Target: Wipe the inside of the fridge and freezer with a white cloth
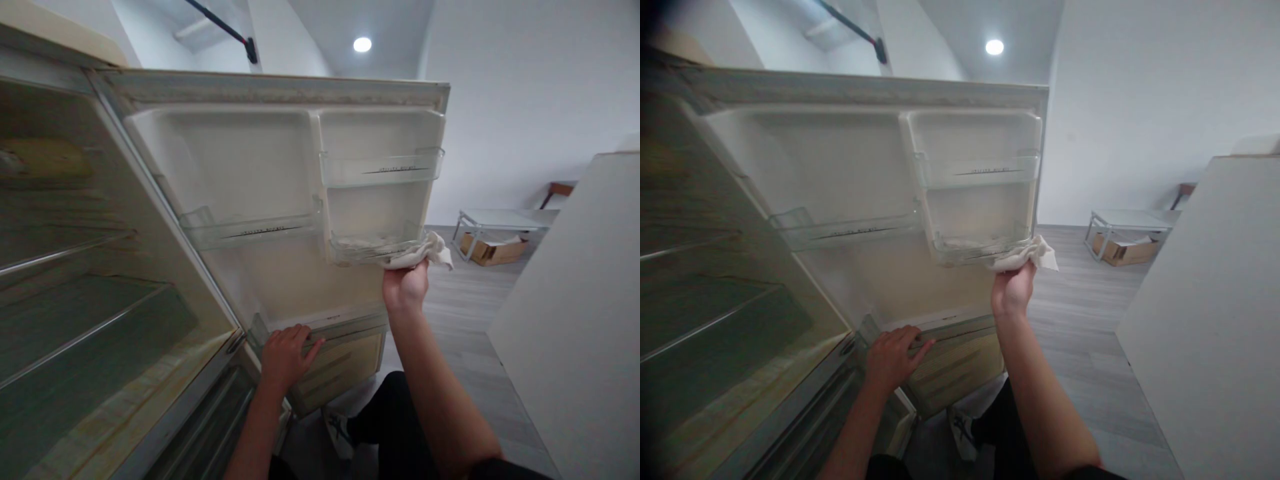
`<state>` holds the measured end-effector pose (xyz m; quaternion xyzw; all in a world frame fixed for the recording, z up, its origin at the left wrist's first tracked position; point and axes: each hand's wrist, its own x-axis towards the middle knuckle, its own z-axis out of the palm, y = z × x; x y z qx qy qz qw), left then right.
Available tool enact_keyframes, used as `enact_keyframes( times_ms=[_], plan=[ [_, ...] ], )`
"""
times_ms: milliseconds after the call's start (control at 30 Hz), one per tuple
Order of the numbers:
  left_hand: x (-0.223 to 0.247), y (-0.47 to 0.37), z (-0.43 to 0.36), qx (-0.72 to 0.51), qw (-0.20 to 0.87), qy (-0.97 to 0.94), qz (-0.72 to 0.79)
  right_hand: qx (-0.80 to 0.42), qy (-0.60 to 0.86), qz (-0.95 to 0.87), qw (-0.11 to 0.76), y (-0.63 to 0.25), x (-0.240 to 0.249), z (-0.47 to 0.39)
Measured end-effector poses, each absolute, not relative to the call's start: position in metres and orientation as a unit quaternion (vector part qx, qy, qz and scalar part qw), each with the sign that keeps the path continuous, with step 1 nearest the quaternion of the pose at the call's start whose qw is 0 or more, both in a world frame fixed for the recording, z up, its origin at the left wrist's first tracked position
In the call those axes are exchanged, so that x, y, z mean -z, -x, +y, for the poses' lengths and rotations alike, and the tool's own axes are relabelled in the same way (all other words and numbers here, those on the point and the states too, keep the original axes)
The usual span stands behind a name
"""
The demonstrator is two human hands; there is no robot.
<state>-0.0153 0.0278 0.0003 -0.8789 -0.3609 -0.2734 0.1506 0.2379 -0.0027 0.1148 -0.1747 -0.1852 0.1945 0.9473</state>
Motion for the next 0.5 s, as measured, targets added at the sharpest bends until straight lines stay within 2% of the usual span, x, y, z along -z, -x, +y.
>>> enact_keyframes(
  times_ms=[167, 400, 500],
  plan=[
    [-0.001, 0.018, 0.026, 0.276, 0.148, 0.877, -0.363, -0.227, 0.146, -0.179, 0.946, -0.216, -0.144, 0.000],
    [-0.002, 0.016, 0.027, 0.272, 0.156, 0.879, -0.360, -0.412, 0.160, -0.183, 0.878, -0.142, -0.123, -0.008],
    [-0.002, 0.016, 0.027, 0.264, 0.159, 0.879, -0.365, -0.414, 0.165, -0.198, 0.873, -0.129, -0.120, -0.008]
  ],
)
